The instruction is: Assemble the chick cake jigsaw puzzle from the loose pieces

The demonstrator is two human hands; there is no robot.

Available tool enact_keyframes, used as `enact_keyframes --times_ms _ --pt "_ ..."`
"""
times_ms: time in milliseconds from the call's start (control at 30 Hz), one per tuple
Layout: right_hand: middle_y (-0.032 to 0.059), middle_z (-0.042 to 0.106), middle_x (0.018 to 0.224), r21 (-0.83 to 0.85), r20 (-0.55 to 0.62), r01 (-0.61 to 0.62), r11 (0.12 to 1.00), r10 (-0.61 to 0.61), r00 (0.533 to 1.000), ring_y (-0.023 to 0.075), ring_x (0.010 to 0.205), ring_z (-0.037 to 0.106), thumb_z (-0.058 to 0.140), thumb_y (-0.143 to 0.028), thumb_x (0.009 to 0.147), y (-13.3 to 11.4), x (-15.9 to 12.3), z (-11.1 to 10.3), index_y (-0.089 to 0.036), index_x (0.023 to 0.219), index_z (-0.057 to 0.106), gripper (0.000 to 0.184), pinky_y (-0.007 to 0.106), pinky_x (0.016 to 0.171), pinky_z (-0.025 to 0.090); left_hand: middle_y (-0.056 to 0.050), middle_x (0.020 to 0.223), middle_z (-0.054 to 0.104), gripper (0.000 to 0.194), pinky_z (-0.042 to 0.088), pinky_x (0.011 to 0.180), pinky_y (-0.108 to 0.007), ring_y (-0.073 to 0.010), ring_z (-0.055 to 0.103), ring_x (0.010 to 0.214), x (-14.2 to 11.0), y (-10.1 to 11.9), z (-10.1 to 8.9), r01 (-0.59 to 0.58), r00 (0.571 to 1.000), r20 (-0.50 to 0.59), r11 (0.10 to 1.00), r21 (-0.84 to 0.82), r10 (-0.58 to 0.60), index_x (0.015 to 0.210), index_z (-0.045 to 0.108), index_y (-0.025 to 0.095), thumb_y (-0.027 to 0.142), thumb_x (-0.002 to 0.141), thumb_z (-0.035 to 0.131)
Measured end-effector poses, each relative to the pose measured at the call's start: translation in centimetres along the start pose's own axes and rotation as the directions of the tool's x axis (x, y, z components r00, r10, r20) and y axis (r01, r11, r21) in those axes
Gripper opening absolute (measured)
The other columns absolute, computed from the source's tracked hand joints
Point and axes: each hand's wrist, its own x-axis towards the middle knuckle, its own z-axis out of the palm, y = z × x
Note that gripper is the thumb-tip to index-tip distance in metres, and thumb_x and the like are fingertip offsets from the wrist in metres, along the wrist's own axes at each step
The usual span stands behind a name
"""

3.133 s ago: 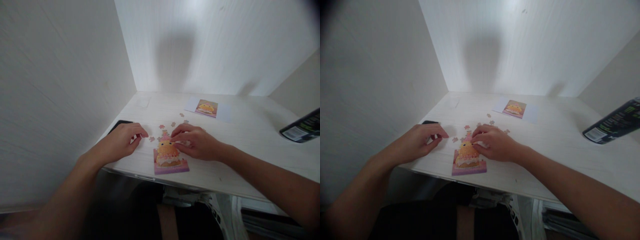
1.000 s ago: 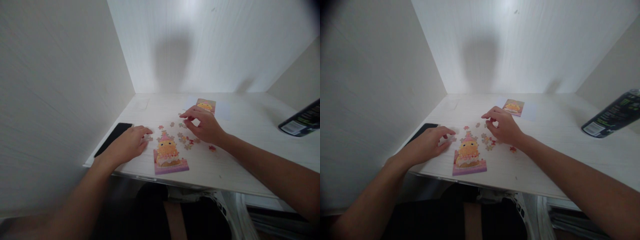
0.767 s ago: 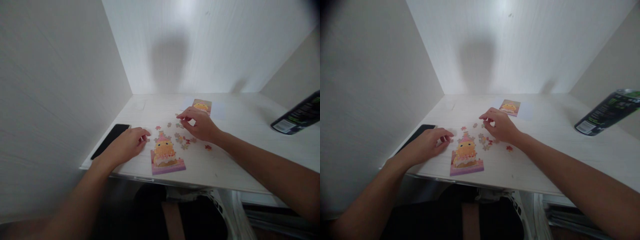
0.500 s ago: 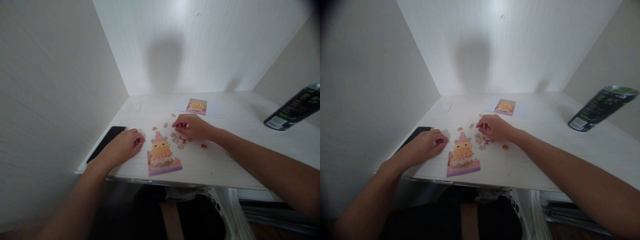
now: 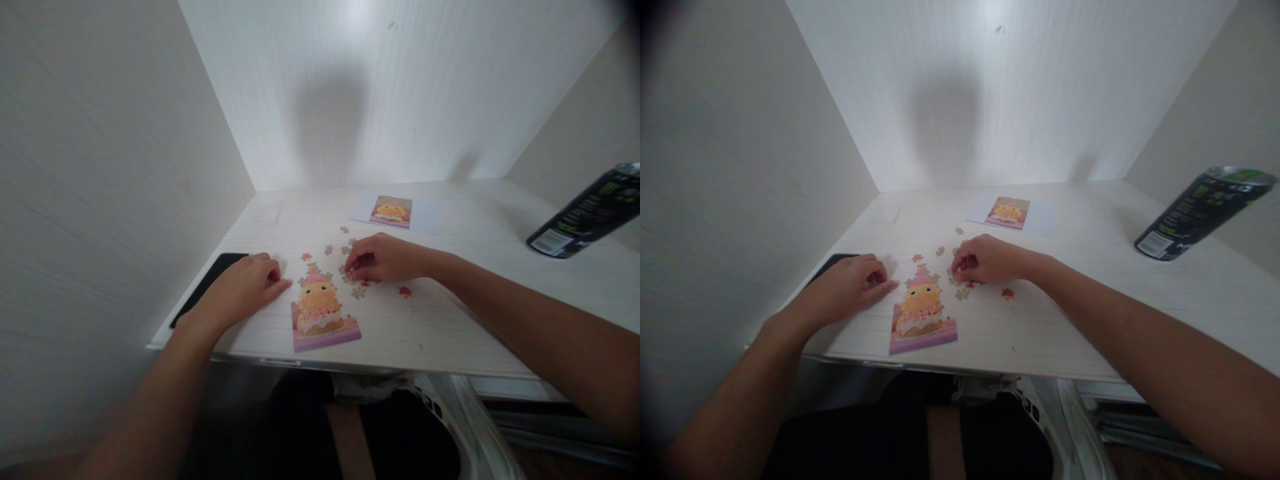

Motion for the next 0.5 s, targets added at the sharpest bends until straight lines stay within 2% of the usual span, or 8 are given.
enact_keyframes --times_ms 200,400,500 --pt "0.0054 0.074 0.094 0.016 0.001 -0.008 1.000 0.008 1.000 0.0161 0.078 0.064 0.067 -0.027 0.085 0.4 0.0 0.1 -0.019 0.105 0.075 0.023 0.027 0.069 0.045 -0.002 0.085 0.066 0.013 0.041 0.069 -0.030 -0.0174 0.060 0.075 0.2 -0.3 0.0 -0.004 1.000 0.011 0.996 -0.086 0.005 0.091 0.066 0.019 0.029 0.089 0.057" --pt "0.0041 0.075 0.093 0.035 -0.017 -0.016 0.999 0.017 1.000 0.0151 0.077 0.064 0.066 -0.020 0.082 0.7 -0.1 -0.2 -0.019 0.105 0.075 0.024 0.027 0.069 0.047 -0.003 0.092 0.068 0.019 0.045 0.074 -0.029 -0.0158 0.062 0.079 0.3 -0.1 -0.3 -0.031 0.999 0.008 0.990 -0.134 0.033 0.101 0.068 0.018 0.019 0.085 0.056" --pt "0.0039 0.075 0.090 0.041 -0.104 -0.029 0.999 0.034 0.994 0.0141 0.075 0.064 0.063 -0.020 0.084 1.2 0.0 -0.5 -0.019 0.104 0.075 0.023 0.026 0.068 0.047 -0.003 0.092 0.068 0.021 0.045 0.074 -0.029 -0.0159 0.062 0.079 0.4 -0.2 -0.3 -0.033 0.999 0.007 0.992 -0.124 0.035 0.102 0.068 0.018 0.020 0.085 0.057"
